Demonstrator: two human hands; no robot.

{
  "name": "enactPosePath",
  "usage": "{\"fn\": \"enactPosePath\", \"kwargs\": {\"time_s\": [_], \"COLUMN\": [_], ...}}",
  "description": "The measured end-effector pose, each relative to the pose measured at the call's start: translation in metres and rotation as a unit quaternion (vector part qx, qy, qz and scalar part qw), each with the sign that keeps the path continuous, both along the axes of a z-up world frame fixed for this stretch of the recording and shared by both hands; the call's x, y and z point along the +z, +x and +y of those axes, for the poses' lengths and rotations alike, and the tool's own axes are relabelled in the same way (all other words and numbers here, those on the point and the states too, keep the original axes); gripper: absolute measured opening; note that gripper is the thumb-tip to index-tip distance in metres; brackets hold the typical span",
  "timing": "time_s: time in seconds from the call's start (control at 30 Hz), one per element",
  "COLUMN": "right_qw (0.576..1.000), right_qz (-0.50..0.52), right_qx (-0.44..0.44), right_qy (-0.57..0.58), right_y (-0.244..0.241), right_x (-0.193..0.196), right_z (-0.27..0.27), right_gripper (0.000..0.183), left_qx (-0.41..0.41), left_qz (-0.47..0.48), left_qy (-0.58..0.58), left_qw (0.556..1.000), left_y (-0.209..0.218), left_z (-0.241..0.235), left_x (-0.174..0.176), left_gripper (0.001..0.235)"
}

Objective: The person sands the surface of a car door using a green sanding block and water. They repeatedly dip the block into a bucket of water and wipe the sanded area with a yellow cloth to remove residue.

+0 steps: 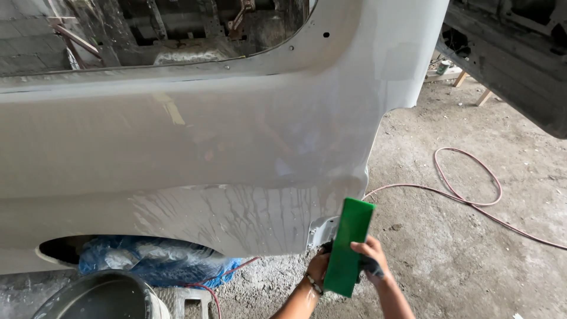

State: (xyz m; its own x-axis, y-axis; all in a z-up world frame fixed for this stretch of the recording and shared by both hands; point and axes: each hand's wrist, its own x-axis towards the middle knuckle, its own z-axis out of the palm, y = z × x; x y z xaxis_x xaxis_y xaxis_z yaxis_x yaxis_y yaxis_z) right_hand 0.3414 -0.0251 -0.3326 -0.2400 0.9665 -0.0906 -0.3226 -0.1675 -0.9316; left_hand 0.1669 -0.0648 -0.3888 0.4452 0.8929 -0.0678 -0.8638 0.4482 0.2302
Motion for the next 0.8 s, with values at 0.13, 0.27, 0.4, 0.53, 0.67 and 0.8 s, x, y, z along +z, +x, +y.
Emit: {"fn": "enactPosePath", "kwargs": {"time_s": [0.13,0.27,0.4,0.53,0.67,0.8], "right_qw": [0.998,0.984,0.948,0.882,0.862,0.866], "right_qz": [0.048,0.173,0.268,0.295,0.321,0.372], "right_qx": [0.040,0.018,0.132,0.242,0.244,0.231], "right_qy": [0.033,0.024,0.110,0.278,0.306,0.243], "right_y": [0.028,0.026,0.022,0.010,-0.005,-0.018], "right_x": [0.033,0.097,0.155,0.199,0.227,0.219], "right_z": [0.014,0.024,0.041,0.049,0.040,0.042], "right_gripper": [0.035,0.046,0.052,0.041,0.043,0.040], "left_qx": [-0.029,-0.149,-0.186,-0.148,-0.113,-0.079], "left_qz": [0.032,0.017,-0.010,-0.006,-0.011,-0.013], "left_qy": [-0.185,-0.134,-0.039,-0.048,-0.055,-0.059], "left_qw": [0.982,0.980,0.982,0.988,0.992,0.995], "left_y": [0.017,0.050,0.086,0.099,0.111,0.105], "left_z": [-0.011,-0.046,-0.128,-0.150,-0.126,-0.083], "left_x": [-0.001,0.032,0.069,0.126,0.162,0.195], "left_gripper": [0.030,0.033,0.038,0.038,0.039,0.040]}}
